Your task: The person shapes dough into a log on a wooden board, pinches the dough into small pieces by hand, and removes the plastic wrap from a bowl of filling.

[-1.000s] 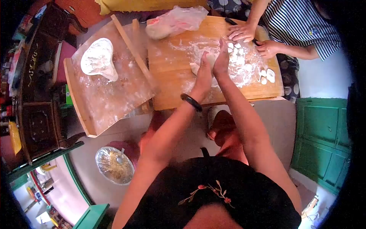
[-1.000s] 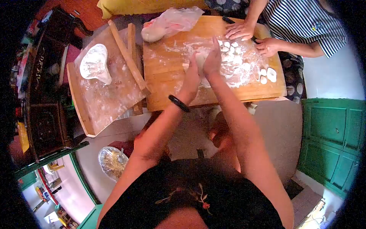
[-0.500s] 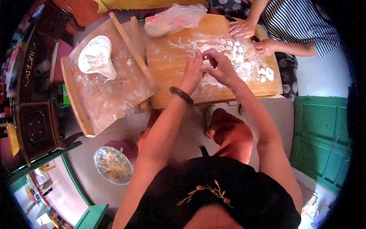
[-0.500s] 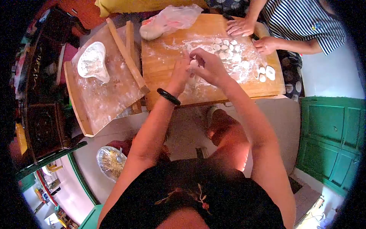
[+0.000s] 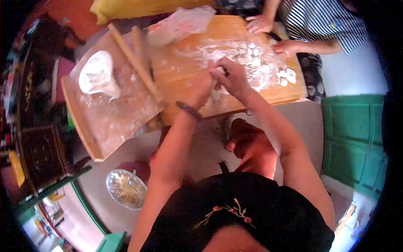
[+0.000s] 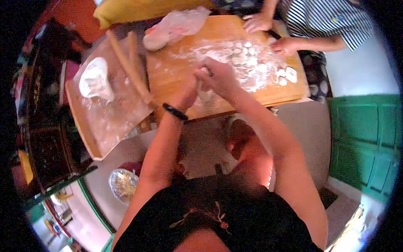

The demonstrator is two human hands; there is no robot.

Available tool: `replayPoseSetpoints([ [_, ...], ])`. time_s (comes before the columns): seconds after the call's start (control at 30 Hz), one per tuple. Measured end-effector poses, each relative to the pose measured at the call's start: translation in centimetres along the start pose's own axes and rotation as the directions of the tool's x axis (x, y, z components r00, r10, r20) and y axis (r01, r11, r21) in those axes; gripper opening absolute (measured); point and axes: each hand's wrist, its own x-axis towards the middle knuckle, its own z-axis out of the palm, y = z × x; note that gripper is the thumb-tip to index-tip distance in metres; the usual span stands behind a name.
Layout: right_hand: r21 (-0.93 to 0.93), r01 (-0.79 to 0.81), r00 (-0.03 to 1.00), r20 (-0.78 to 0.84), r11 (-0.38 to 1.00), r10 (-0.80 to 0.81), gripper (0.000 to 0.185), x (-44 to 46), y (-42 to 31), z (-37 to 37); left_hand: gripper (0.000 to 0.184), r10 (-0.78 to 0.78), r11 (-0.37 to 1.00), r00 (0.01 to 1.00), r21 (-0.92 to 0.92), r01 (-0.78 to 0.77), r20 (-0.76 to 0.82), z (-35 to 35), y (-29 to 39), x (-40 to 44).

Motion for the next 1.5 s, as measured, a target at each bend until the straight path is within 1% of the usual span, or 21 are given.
replayPoseSetpoints([
  [0.03,0.015,-0.093,0.995,-0.038,0.996,0.093,0.019,0.0,0.0,0.1,0.043,0.006,0.998,1.000,-0.056,-0.006,-0.007,-0.1,-0.2,0.2],
  [0.1,-0.063,0.187,0.967,-0.163,0.980,-0.195,0.016,0.3,1.7,0.6,0.043,-0.004,0.996,0.998,-0.093,-0.002,-0.063,1.0,0.1,0.1],
  [0.2,0.167,-0.086,0.992,-0.081,0.982,0.101,0.014,-0.6,-0.8,0.1,0.041,-0.003,0.995,0.983,0.093,0.021,-0.183,1.9,1.7,-0.6],
  [0.3,-0.047,0.022,0.980,-0.198,0.999,-0.031,0.012,-0.6,0.3,0.4,0.040,-0.033,0.999,0.973,0.000,0.034,-0.227,2.1,0.8,-0.4],
  [0.4,-0.062,0.077,0.980,-0.179,0.995,-0.087,0.014,-0.7,0.3,0.4,0.039,-0.024,0.999,0.964,-0.049,0.011,-0.264,2.5,0.9,-0.4],
  [0.5,-0.404,0.355,0.880,-0.160,0.843,-0.448,0.014,-0.3,1.3,-0.3,0.037,0.011,1.000,0.977,0.011,-0.008,-0.213,2.9,1.7,-0.3],
  [0.6,-0.347,0.317,0.911,-0.146,0.883,-0.385,0.015,-0.7,1.1,-0.5,0.035,0.146,0.988,0.987,0.062,-0.142,-0.067,1.8,0.5,-0.3],
  [0.7,-0.137,0.135,0.965,-0.208,0.981,-0.162,0.015,-0.5,1.1,0.2,0.035,0.044,0.996,0.987,-0.075,-0.056,-0.157,1.9,0.3,0.0],
  [0.8,-0.136,0.153,0.961,-0.210,0.979,-0.180,0.018,-0.4,0.5,0.0,0.037,0.016,0.993,0.961,-0.112,-0.048,-0.275,3.2,1.5,-0.2],
  [0.87,-0.272,0.121,0.967,-0.185,0.955,-0.176,0.014,-0.3,0.8,-0.4,0.038,0.096,0.989,0.956,-0.084,-0.124,-0.275,3.6,1.3,-0.2],
  [1.0,-0.614,0.141,0.964,-0.094,0.777,-0.249,0.008,0.6,2.8,-1.2,0.040,0.276,0.941,0.930,0.268,-0.209,-0.244,1.9,-1.4,0.7],
  [1.1,-0.640,-0.229,0.968,-0.229,0.734,0.103,0.027,1.9,8.4,-3.0,0.040,0.294,0.949,0.941,0.168,-0.266,-0.168,4.4,3.1,-0.4],
  [1.13,-0.693,-0.283,0.959,-0.206,0.663,0.194,0.018,1.6,8.9,-3.9,0.041,0.352,0.915,0.928,0.256,-0.313,-0.123,4.4,4.4,-0.7],
  [1.2,-0.624,-0.152,0.963,-0.269,0.767,-0.028,0.022,3.6,9.9,-4.5,0.040,0.374,0.902,0.902,0.309,-0.300,-0.215,1.5,2.0,1.8],
  [1.3,-0.487,0.076,0.898,-0.347,0.870,-0.272,0.034,2.6,13.7,-4.0,0.031,0.269,0.869,0.919,0.484,-0.102,-0.288,-0.3,-1.3,0.4],
  [1.33,-0.372,-0.050,0.925,-0.367,0.927,-0.098,0.032,3.5,12.4,-4.3,0.033,0.261,0.798,0.929,0.600,-0.055,-0.261,-0.8,-1.4,1.2],
  [1.37,-0.255,-0.197,0.930,-0.355,0.947,0.098,0.030,3.4,11.2,-4.5,0.035,0.267,0.810,0.924,0.583,-0.061,-0.274,-0.8,-1.9,1.1],
  [1.4,-0.319,-0.180,0.919,-0.392,0.930,0.044,0.026,3.6,11.2,-4.9,0.040,0.272,0.822,0.918,0.565,-0.067,-0.288,-0.4,-1.2,0.8],
  [1.43,-0.252,-0.261,0.908,-0.391,0.932,0.149,0.029,4.0,10.0,-5.2,0.046,0.278,0.834,0.912,0.547,-0.074,-0.301,0.1,-0.4,0.5],
  [1.47,-0.378,-0.162,0.940,-0.341,0.911,0.025,0.028,4.2,12.6,-5.8,0.046,0.085,0.960,0.934,0.279,0.017,-0.346,0.4,0.8,0.6],
  [1.5,-0.506,-0.237,0.948,-0.306,0.829,0.084,0.029,4.4,12.2,-6.2,0.051,0.029,0.987,0.945,0.158,0.024,-0.327,0.1,0.4,0.9],
])
